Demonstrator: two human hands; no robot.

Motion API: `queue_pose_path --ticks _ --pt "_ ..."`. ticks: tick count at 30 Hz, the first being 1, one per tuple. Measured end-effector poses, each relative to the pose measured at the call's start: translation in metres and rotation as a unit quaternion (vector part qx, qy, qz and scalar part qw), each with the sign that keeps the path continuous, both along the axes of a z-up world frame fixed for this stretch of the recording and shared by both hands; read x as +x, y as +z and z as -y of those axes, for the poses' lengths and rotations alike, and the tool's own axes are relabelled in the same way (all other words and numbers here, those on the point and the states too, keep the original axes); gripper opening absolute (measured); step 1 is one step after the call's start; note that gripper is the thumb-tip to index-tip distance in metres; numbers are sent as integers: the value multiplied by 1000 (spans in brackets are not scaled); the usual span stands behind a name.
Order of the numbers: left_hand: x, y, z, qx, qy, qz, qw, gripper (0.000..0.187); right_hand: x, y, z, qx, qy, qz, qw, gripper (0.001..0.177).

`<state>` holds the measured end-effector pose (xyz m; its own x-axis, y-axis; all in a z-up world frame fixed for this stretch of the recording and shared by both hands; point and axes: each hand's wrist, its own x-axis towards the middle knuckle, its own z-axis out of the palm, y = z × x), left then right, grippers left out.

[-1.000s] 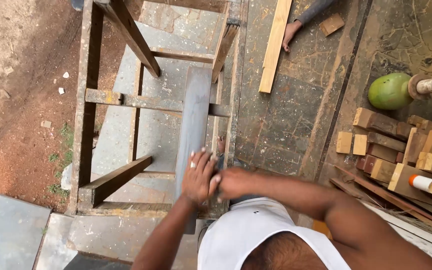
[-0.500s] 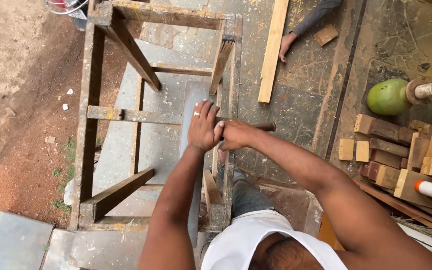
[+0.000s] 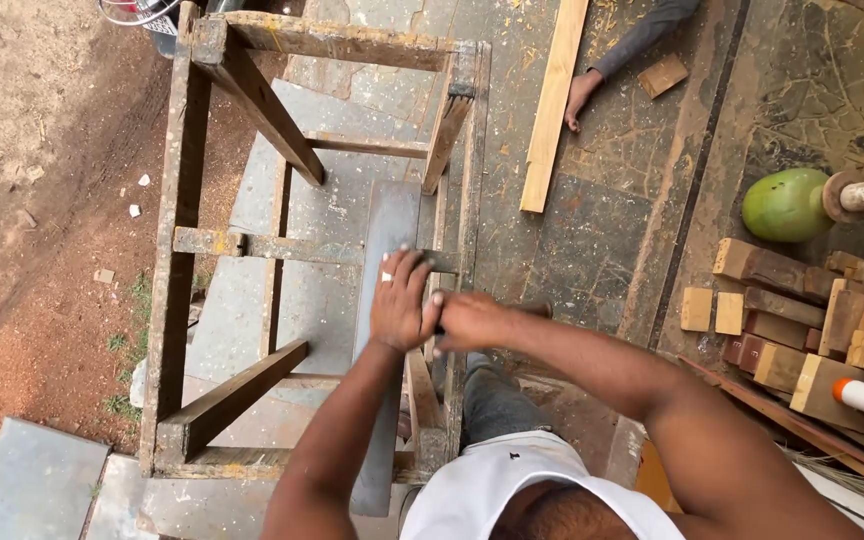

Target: Use a hand scraper to smooth the surface of a wood piece.

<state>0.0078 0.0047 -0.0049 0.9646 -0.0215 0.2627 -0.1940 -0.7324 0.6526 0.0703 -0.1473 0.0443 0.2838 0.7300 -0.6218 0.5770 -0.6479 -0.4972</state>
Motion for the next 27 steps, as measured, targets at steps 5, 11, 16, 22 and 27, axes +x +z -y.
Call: queue_pose_path --ticks 5,11,16,22,27 --pt "17 -1 -3 -8 -4 15 1000 54 21 7 -1 -25 -10 3 1000 56" --pt "-138 22 11 1 -33 -80 996 52 -128 4 22 19 59 -74 995 58" --pt "-108 19 10 -9 -7 -59 998 52 -95 3 15 31 28 -80 996 59" --pt "37 -6 -1 -1 25 -3 1000 53 38 9 -2 -30 -36 -2 999 55" --pt "-22 6 2 3 -12 -20 1000 55 -13 2 10 0 19 1 1000 51"
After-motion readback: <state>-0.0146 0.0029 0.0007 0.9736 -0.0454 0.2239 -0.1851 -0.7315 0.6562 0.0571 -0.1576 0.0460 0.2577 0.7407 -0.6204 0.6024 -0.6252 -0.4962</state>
